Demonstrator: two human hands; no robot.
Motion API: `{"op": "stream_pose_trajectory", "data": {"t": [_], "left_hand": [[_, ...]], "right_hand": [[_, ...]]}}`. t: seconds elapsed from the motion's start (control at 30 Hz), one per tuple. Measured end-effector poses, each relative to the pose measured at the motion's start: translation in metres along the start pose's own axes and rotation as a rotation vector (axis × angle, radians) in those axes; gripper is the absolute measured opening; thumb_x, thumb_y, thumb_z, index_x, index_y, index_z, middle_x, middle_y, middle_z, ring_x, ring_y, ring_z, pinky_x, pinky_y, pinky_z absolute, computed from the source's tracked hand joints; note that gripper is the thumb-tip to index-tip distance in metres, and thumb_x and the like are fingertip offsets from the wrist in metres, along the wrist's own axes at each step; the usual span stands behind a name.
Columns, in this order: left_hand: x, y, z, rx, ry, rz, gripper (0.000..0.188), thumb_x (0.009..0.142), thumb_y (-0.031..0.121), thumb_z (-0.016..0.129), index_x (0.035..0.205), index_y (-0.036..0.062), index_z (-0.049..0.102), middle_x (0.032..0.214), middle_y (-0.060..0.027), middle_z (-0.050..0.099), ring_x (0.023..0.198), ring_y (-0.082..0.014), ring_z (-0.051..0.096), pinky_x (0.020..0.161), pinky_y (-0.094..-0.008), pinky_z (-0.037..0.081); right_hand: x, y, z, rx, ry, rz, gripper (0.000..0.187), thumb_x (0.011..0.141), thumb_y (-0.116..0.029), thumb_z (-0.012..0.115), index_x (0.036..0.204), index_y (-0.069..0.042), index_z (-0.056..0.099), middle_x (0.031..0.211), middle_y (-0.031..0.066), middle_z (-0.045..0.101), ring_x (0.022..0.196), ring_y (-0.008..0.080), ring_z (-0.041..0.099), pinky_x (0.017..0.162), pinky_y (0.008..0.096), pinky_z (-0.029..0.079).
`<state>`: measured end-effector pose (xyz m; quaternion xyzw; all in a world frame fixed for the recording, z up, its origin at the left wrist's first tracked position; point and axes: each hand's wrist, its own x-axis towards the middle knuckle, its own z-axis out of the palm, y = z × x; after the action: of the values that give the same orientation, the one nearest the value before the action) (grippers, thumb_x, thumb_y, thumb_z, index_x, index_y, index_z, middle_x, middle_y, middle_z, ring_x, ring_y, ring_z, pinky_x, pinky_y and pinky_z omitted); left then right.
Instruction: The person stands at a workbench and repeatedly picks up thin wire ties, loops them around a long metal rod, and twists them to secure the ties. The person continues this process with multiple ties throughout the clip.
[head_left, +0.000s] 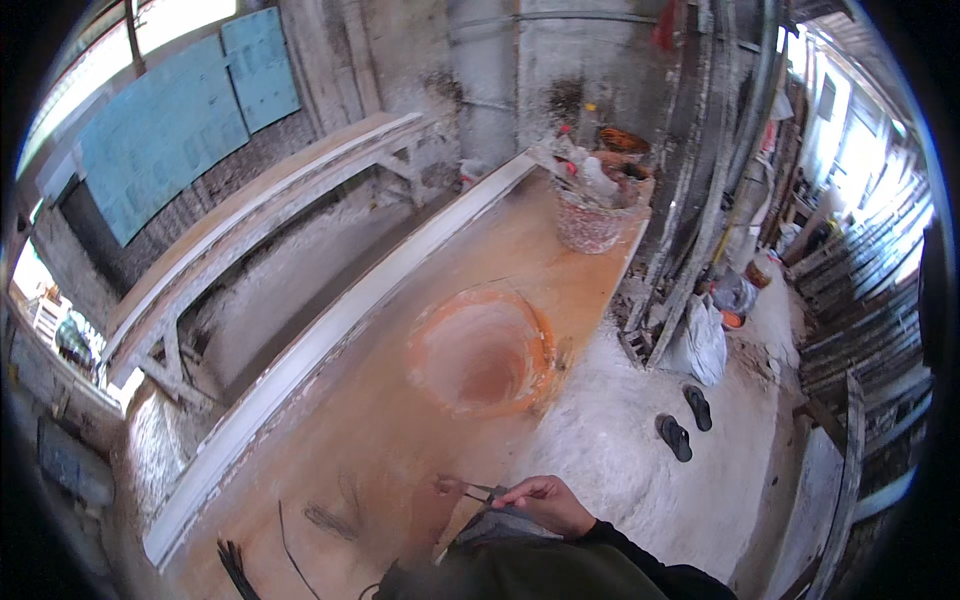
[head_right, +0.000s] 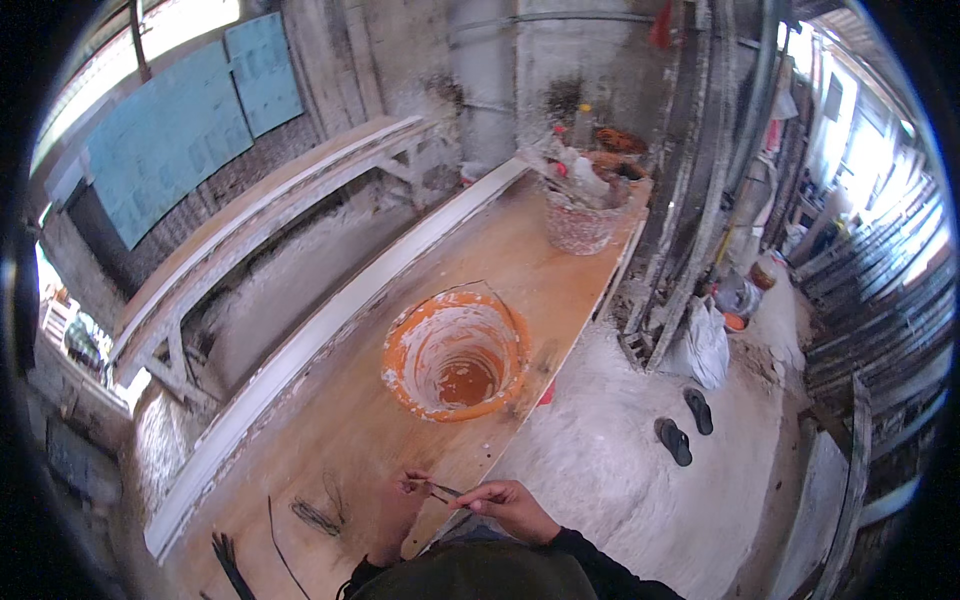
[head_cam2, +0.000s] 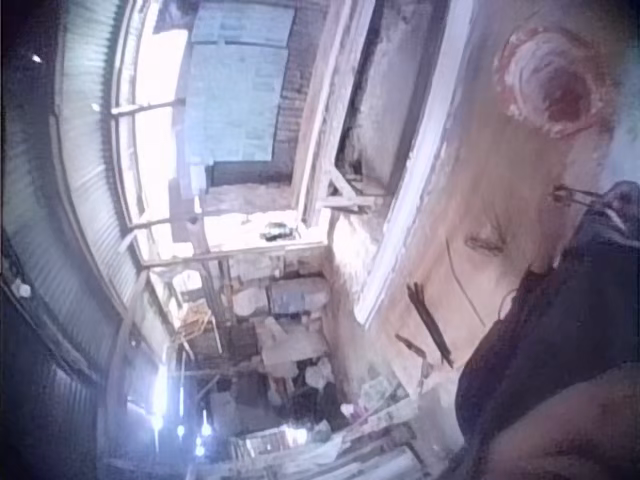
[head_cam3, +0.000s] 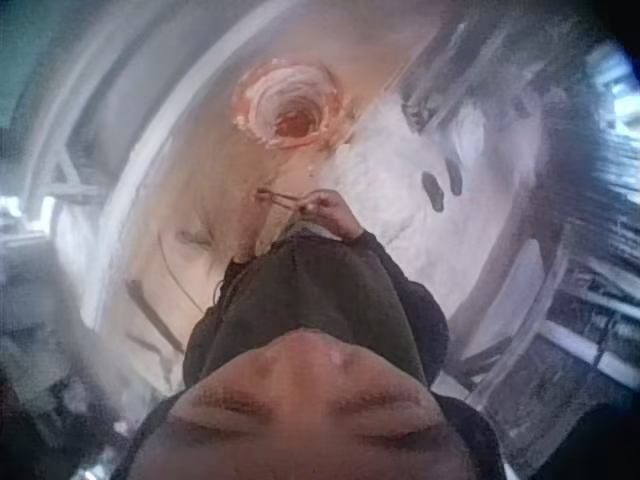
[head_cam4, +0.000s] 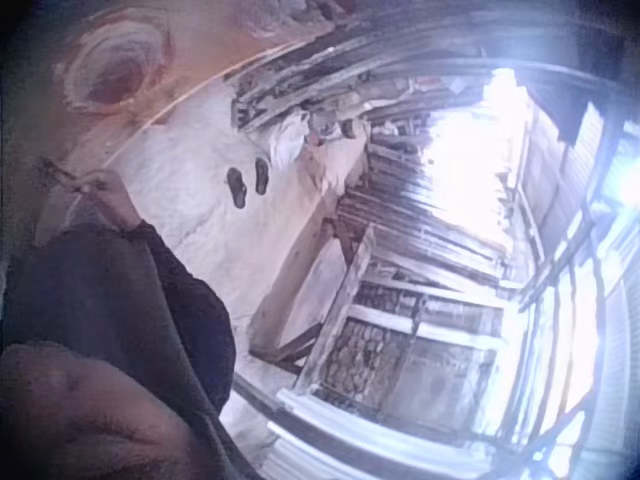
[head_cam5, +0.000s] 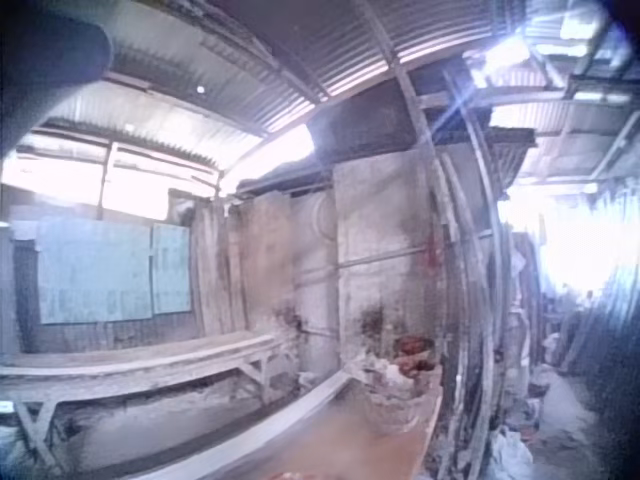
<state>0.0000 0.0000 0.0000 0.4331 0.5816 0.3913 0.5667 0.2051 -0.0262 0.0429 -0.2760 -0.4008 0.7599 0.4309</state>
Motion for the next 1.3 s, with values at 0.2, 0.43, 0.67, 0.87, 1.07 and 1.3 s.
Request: {"op": "stream_pose_trajectory", "data": {"t": [0.2,0.43,0.67,0.87,1.07,1.3], "left_hand": [[-0.021,-0.001,0.018,-0.026,-0.208,0.073,0.01,0.076,0.011,0.065,0.072,0.0048,0.058,0.067,0.0005,0.056,0.061,-0.0056,0.048,0.054,-0.0206,0.037],[-0.053,0.023,0.007,-0.196,-0.64,-0.001,0.011,0.071,0.005,0.068,0.071,0.0036,0.057,0.071,0.0004,0.056,0.064,-0.009,0.049,0.06,-0.0233,0.038],[-0.047,0.024,0.01,-0.16,-0.602,-0.24,0.008,0.076,0.009,0.066,0.074,0.0052,0.059,0.069,0.0003,0.058,0.059,-0.0076,0.05,0.054,-0.021,0.038],[-0.009,0.037,0.04,-0.198,-0.326,-0.065,0.013,0.072,0.014,0.07,0.078,0.0049,0.062,0.073,-0.0033,0.062,0.068,-0.0088,0.056,0.063,-0.0227,0.044],[0.061,0.046,0.128,0.11,-0.393,0.01,0.01,0.073,0.004,0.064,0.078,0.0046,0.055,0.066,-0.001,0.054,0.055,-0.0071,0.048,0.049,-0.0194,0.036],[0.15,0.037,0.258,-0.511,-0.288,-0.043,0.006,0.077,0.007,0.059,0.081,0.0026,0.055,0.066,-0.0024,0.055,0.052,-0.007,0.049,0.044,-0.0186,0.036]], "right_hand": [[-0.037,0.0,0.01,-0.285,0.31,-0.062,0.022,0.08,-0.007,0.06,0.101,0.0,0.059,0.083,0.0058,0.064,0.075,0.0119,0.059,0.068,0.0238,0.046],[-0.027,0.0,0.024,-1.047,0.567,-0.092,0.03,0.073,-0.003,0.06,0.101,-0.005,0.048,0.072,0.0111,0.058,0.068,0.0207,0.06,0.061,0.0286,0.046],[0.004,-0.001,-0.016,-1.187,0.424,-0.43,0.024,0.07,0.004,0.052,0.093,-0.004,0.055,0.084,0.0116,0.059,0.075,0.024,0.059,0.069,0.0331,0.046],[0.008,-0.025,-0.07,-0.736,0.42,-0.106,0.012,0.076,-0.001,0.054,0.087,-0.001,0.057,0.084,0.0079,0.059,0.073,0.0143,0.056,0.069,0.0282,0.043],[-0.01,-0.094,-0.174,-0.158,0.017,0.01,0.013,0.08,-0.015,0.06,0.08,-0.002,0.057,0.088,0.0031,0.053,0.085,0.0116,0.048,0.079,0.0248,0.036],[-0.012,-0.185,-0.246,-0.154,-0.235,0.127,0.016,0.08,-0.009,0.058,0.094,-0.002,0.063,0.098,0.0069,0.057,0.1,0.0182,0.048,0.089,0.0301,0.035]]}}
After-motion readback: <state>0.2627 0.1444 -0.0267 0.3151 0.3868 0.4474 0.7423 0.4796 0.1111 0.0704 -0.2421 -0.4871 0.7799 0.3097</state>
